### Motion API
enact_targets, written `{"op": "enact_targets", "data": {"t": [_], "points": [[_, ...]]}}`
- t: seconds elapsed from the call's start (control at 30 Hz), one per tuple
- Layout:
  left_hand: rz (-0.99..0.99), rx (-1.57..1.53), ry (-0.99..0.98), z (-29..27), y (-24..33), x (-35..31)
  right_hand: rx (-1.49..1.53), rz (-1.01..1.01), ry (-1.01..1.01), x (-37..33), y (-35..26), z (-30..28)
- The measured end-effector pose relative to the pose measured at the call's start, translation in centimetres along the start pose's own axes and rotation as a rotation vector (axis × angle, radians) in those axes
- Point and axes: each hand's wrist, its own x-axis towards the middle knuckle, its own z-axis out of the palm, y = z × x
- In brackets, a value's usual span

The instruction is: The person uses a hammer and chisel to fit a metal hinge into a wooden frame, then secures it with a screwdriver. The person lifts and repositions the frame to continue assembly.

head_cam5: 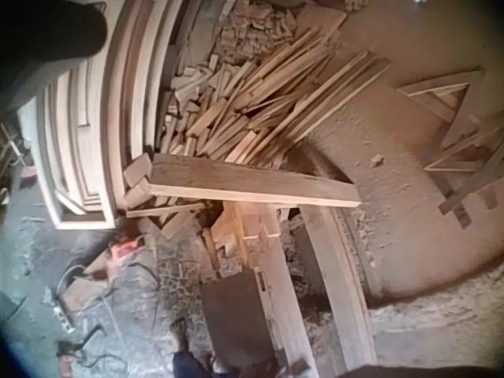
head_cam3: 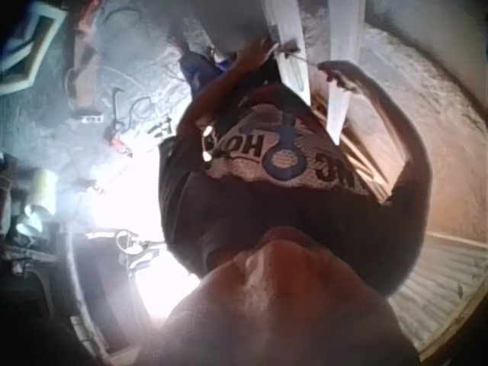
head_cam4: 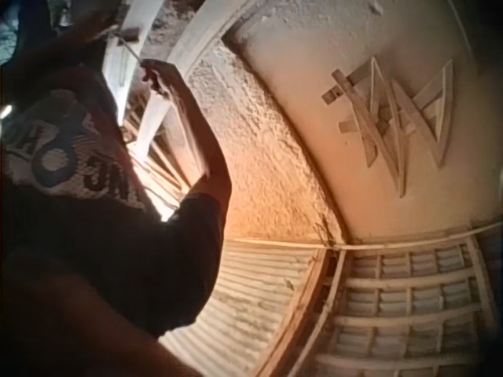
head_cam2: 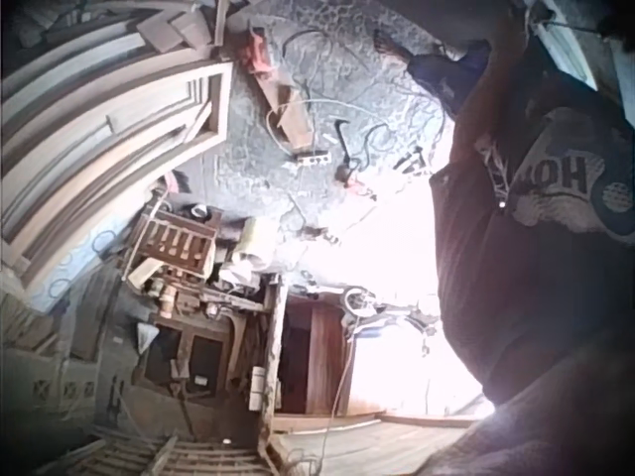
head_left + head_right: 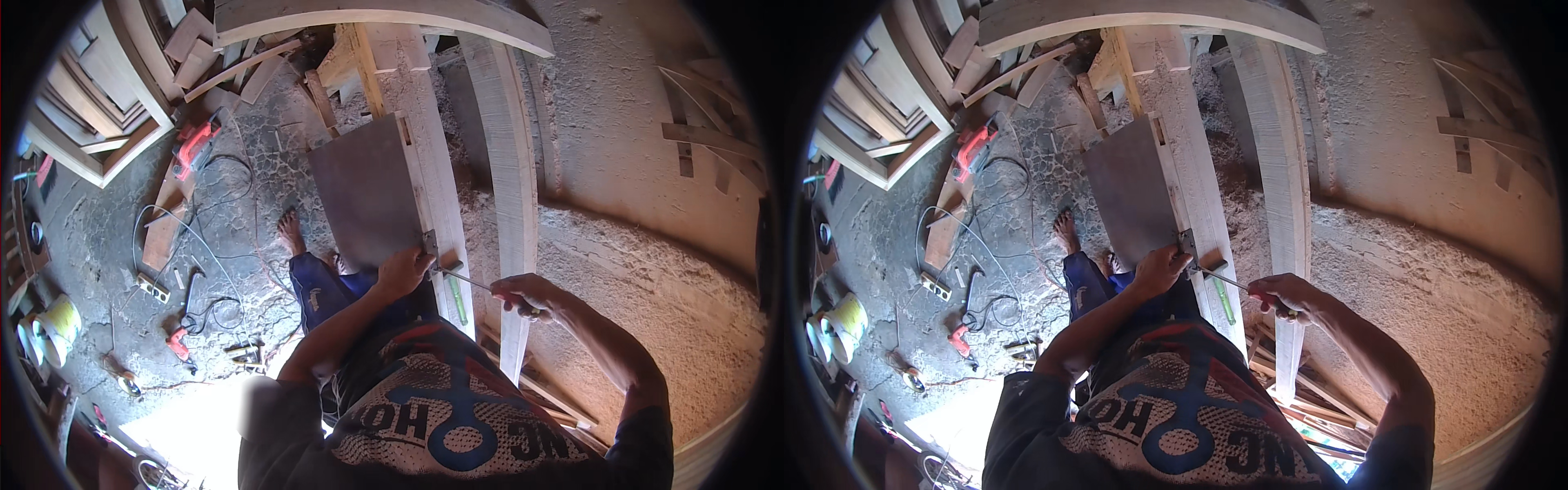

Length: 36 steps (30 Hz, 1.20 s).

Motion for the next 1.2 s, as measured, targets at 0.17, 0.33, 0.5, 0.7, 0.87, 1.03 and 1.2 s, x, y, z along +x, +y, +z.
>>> {"op": "enact_targets", "data": {"t": [0.17, 0.33, 0.5, 0.7, 0.87, 1.03, 1.2], "points": [[-0.043, -0.016, -0.034, -0.4, 0.3, 0.2, -1.265, -0.829, 0.454, -0.8, 0.5, 2.6], [-0.027, -0.010, -0.001, -0.2, 0.3, -0.2, -1.563, -0.875, 0.349, -3.6, -2.4, 2.3], [-0.038, -0.024, 0.006, -0.4, 0.4, -0.4, -0.195, -0.008, 0.005, -0.7, -4.2, -0.7], [-0.044, 0.000, -0.019, -0.4, 0.4, 0.1, -0.813, -0.571, 0.223, -1.3, -2.7, 0.6], [-0.051, -0.040, -0.005, -0.5, 0.6, -0.1, -1.641, -1.125, 0.443, -2.8, -1.8, 1.7], [-0.087, -0.021, -0.031, -0.2, 0.6, -0.6, -0.566, -0.415, 0.117, 0.7, -2.5, 0.2], [-0.029, 0.018, -0.020, -0.1, 0.1, 0.1, -0.195, -0.119, 0.096, -0.2, -0.7, -0.6]]}}
